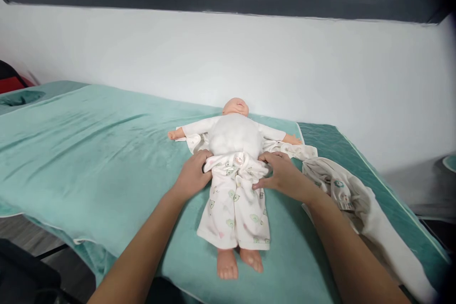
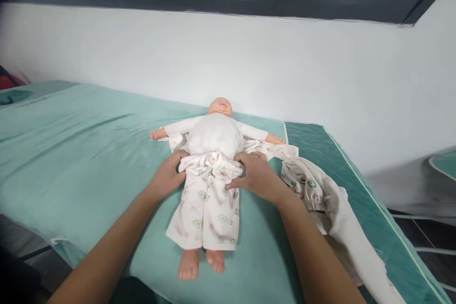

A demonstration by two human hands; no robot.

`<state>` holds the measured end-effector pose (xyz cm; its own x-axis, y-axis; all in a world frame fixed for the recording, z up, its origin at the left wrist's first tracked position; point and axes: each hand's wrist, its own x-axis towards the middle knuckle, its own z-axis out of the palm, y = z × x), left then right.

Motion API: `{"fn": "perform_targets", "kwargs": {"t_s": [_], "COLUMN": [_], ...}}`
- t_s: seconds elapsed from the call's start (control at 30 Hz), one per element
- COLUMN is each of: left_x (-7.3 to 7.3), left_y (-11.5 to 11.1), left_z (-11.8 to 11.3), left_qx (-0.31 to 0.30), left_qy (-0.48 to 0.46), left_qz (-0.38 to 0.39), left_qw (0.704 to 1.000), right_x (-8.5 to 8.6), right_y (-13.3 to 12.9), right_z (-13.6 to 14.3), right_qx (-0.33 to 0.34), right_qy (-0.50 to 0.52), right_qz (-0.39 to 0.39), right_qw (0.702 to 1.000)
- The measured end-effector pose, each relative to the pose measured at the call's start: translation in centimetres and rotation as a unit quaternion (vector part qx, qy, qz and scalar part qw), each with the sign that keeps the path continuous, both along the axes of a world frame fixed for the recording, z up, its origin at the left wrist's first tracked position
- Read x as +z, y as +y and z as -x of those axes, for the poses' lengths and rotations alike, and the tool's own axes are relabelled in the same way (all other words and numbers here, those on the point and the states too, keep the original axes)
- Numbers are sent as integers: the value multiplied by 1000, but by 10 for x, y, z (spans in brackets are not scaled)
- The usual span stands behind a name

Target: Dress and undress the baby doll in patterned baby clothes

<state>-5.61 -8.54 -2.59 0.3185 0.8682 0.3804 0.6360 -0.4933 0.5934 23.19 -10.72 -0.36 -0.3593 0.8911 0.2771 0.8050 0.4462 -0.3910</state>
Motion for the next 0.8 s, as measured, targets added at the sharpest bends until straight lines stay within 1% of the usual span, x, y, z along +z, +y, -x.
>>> {"fn": "perform_targets", "kwargs": {"t_s": [0.1, 0.23, 0.4, 0.5, 0.57, 0.63, 0.67, 0.73, 0.8], "left_x": [-2, 0, 6, 6, 4, 2, 1, -1, -3], "left_y": [0, 5, 24, 37, 40, 36, 30, 12, -11], "left_z": [-1, -5, -17, -24, -24, -22, -20, -15, -10], "left_qx": [14, 42, 86, 92, 88, 73, 62, 39, 23], "left_qy": [14, 1, 4, 12, 12, 13, 13, 13, 12], "left_qz": [-16, -39, -55, -72, -79, -84, -86, -88, -84], "left_qw": [1000, 998, 995, 993, 993, 994, 994, 995, 996], "right_x": [-5, -5, -8, -15, -19, -21, -21, -21, -20], "right_y": [2, -1, -3, -1, 0, 1, 1, 1, 1], "right_z": [6, 14, 23, 29, 32, 33, 33, 31, 29], "right_qx": [-24, -53, -106, -127, -133, -133, -129, -119, -104], "right_qy": [0, 18, 60, 75, 72, 66, 65, 69, 73], "right_qz": [-3, -33, -82, -120, -130, -123, -114, -103, -106], "right_qw": [1000, 998, 989, 982, 980, 981, 983, 985, 986]}}
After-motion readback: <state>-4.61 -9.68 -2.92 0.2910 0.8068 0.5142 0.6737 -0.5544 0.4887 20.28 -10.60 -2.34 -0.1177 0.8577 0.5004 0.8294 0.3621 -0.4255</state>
